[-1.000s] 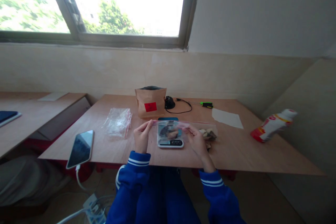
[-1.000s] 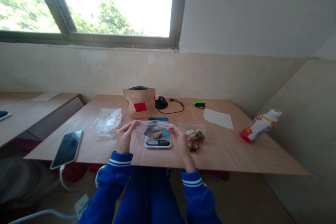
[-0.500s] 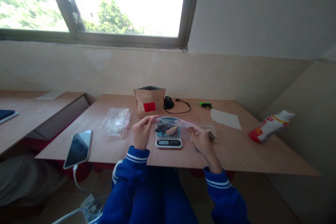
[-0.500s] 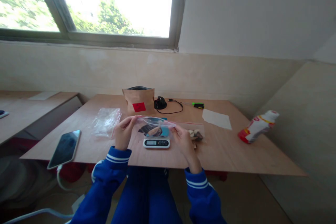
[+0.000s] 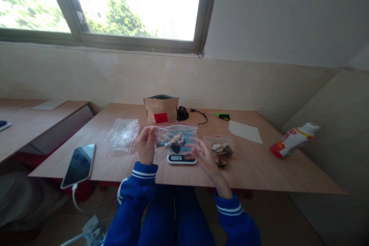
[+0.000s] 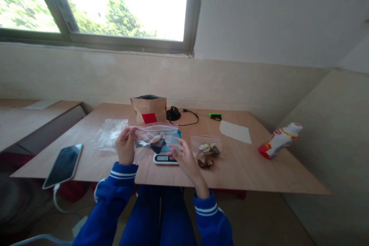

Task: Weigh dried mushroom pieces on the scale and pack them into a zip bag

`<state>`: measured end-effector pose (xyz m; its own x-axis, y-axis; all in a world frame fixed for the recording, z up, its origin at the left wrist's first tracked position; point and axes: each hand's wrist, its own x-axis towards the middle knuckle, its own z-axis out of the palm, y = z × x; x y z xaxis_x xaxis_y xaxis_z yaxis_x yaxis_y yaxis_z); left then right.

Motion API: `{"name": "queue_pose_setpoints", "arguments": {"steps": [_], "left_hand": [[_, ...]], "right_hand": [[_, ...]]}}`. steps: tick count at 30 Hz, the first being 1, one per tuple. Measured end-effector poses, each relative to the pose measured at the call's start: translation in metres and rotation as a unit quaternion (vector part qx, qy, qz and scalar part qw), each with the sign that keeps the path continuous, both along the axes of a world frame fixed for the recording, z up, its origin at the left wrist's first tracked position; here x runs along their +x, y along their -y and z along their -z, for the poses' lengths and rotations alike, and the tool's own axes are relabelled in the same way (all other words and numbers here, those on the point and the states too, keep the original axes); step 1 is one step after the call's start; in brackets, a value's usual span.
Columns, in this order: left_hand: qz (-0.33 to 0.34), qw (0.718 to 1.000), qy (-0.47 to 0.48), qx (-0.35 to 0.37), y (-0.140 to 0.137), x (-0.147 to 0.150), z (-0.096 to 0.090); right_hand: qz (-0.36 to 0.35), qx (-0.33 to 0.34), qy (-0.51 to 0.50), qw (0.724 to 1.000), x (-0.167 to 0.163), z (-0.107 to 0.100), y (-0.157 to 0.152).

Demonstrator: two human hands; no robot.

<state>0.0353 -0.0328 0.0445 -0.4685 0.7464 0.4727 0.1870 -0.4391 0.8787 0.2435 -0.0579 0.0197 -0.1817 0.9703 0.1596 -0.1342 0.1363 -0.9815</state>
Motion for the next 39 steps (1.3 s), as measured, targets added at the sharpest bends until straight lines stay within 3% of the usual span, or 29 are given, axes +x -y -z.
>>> {"name": "queue_pose_setpoints", "arguments": {"steps": [3,8,10,13,17,22,27,34,39], "left_hand": [[0.072,0.995,0.063,-0.035,0.003,0.006,0.002],[0.179,0.960,0.199,-0.087,0.012,0.021,0.008],[0.185,0.949,0.239,-0.086,0.014,0.029,0.015],[0.131,0.950,0.276,-0.059,0.014,0.041,0.026],[0.041,0.968,0.239,-0.064,0.010,0.041,0.032],[-0.088,0.987,0.128,-0.037,0.002,0.021,0.021],[-0.005,0.998,0.066,-0.022,0.002,0.023,0.016],[0.083,0.985,0.146,-0.033,0.005,0.036,0.021],[0.111,0.984,0.129,-0.046,0.003,0.030,0.017]], "right_hand": [[-0.014,-0.019,-0.017,1.000,-0.010,0.009,0.003],[0.064,-0.011,-0.059,0.996,-0.015,0.009,0.001],[0.079,-0.015,-0.073,0.994,-0.017,0.010,-0.001],[0.089,-0.023,-0.079,0.993,-0.022,0.012,-0.001],[0.077,-0.007,-0.016,0.997,-0.024,0.017,0.006],[0.131,0.004,0.003,0.991,-0.007,0.027,0.009],[0.154,0.052,0.002,0.987,-0.003,0.020,-0.001],[0.179,0.063,0.031,0.981,-0.013,-0.004,-0.013],[0.176,0.054,0.036,0.982,-0.008,-0.008,-0.019]]}}
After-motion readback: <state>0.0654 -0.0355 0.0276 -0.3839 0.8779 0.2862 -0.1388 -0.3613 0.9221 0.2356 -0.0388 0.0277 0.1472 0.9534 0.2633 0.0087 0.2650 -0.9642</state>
